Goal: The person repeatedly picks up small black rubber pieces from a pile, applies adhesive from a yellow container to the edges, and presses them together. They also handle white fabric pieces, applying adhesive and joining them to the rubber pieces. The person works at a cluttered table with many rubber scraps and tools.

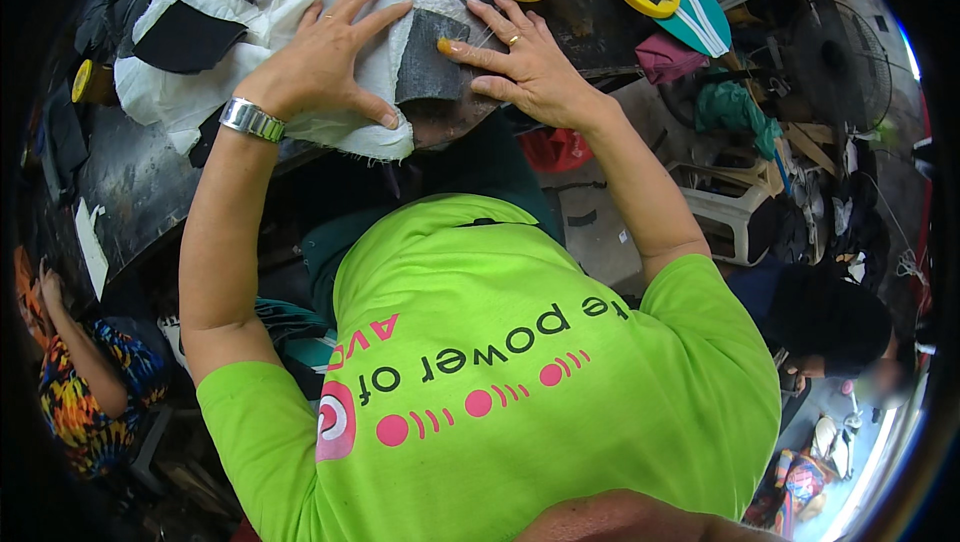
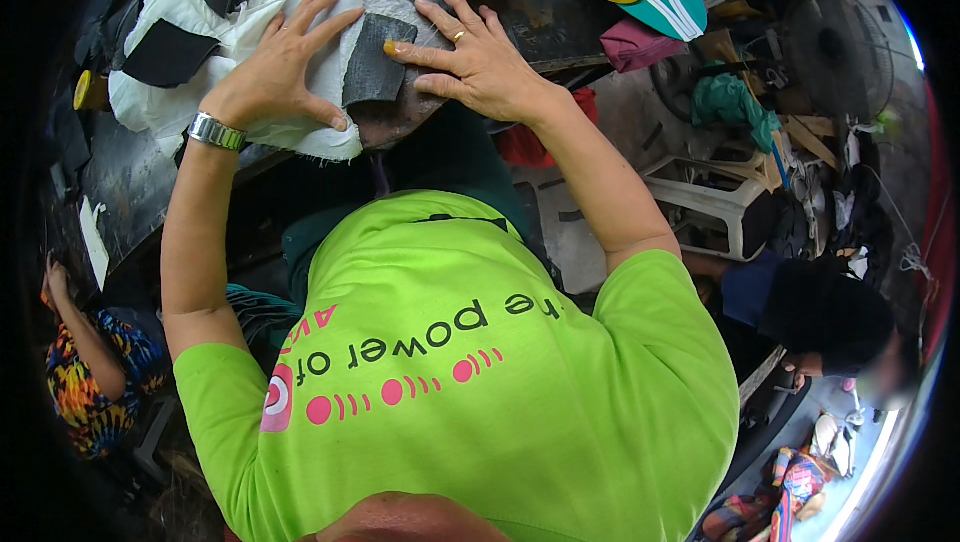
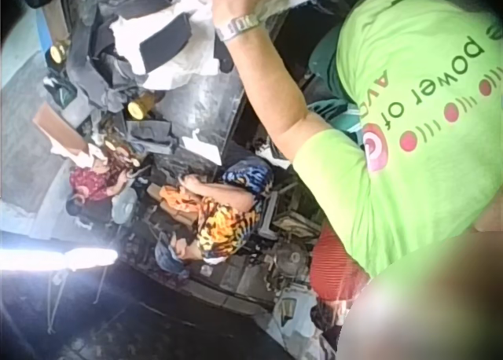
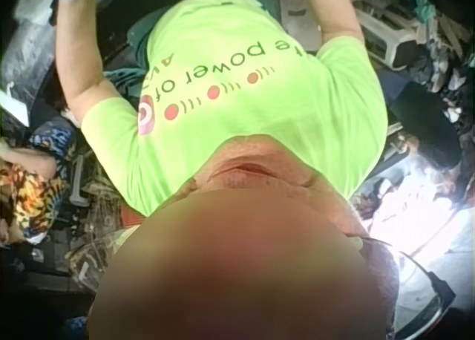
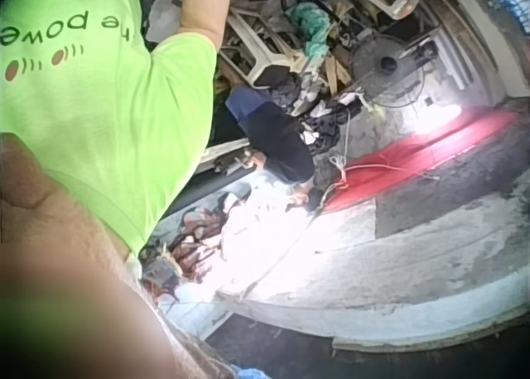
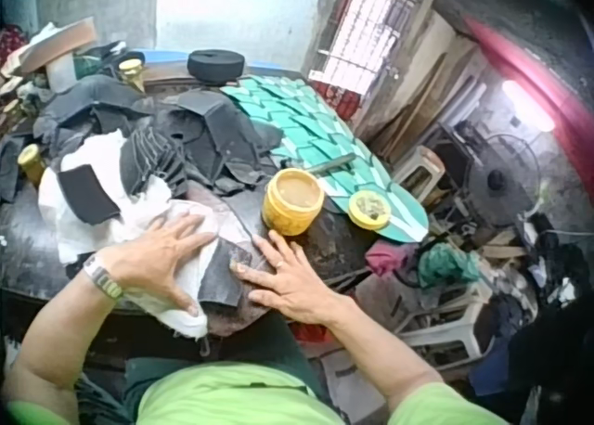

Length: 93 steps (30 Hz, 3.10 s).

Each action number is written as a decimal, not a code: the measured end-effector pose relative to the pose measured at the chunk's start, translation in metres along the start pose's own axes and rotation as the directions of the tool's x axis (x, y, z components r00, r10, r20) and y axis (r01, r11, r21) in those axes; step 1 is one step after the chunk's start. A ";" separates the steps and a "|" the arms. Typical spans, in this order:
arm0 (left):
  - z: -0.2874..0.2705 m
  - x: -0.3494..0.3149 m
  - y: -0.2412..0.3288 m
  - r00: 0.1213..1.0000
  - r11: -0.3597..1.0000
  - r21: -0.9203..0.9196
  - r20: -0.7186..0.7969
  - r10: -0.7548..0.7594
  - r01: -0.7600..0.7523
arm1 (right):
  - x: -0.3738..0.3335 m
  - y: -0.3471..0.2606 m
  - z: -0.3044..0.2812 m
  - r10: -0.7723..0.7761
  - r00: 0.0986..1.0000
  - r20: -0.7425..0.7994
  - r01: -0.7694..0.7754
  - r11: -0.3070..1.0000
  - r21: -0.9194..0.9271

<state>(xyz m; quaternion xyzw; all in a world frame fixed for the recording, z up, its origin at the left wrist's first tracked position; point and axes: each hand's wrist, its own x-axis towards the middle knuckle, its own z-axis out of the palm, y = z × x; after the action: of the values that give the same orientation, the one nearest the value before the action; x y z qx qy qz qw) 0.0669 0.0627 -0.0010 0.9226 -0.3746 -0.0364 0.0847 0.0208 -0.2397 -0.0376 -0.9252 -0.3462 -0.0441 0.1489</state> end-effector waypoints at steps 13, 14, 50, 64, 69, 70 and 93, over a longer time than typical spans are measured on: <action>0.004 0.000 -0.003 1.000 0.999 -0.033 -0.008 0.004 -0.005 | -0.015 -0.041 -0.017 -0.207 0.978 0.007 0.204 0.968 0.147; 0.004 0.000 -0.004 1.000 0.999 -0.048 -0.021 0.017 -0.018 | -0.015 -0.040 -0.020 -0.186 0.982 -0.028 0.187 0.941 0.282; 0.041 0.005 0.004 0.899 0.984 0.033 -0.412 -0.146 0.175 | 0.073 -0.025 -0.001 0.111 0.979 -0.171 -0.118 0.993 -0.032; 0.045 0.004 0.000 0.896 0.984 0.018 -0.417 -0.154 0.177 | 0.076 -0.006 0.007 0.103 0.994 0.046 -0.098 0.991 -0.092; 0.044 0.004 0.000 0.909 0.983 0.013 -0.384 -0.162 0.181 | 0.065 -0.007 -0.004 -0.027 0.999 0.025 0.027 0.999 -0.023; 0.044 0.004 0.000 0.909 0.982 0.027 -0.384 -0.162 0.187 | 0.064 -0.009 -0.007 -0.045 0.999 0.025 0.045 0.999 -0.011; 0.045 0.007 0.007 0.889 0.987 0.000 -0.434 -0.142 0.158 | 0.052 0.024 -0.102 0.679 0.733 -0.038 -0.638 0.667 -0.384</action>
<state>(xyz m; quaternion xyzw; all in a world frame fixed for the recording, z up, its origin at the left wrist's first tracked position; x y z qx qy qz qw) 0.0612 0.0477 -0.0442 0.9351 -0.2745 0.1697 0.1461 0.0783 -0.2557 0.0629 -0.9989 0.0189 -0.0018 -0.0422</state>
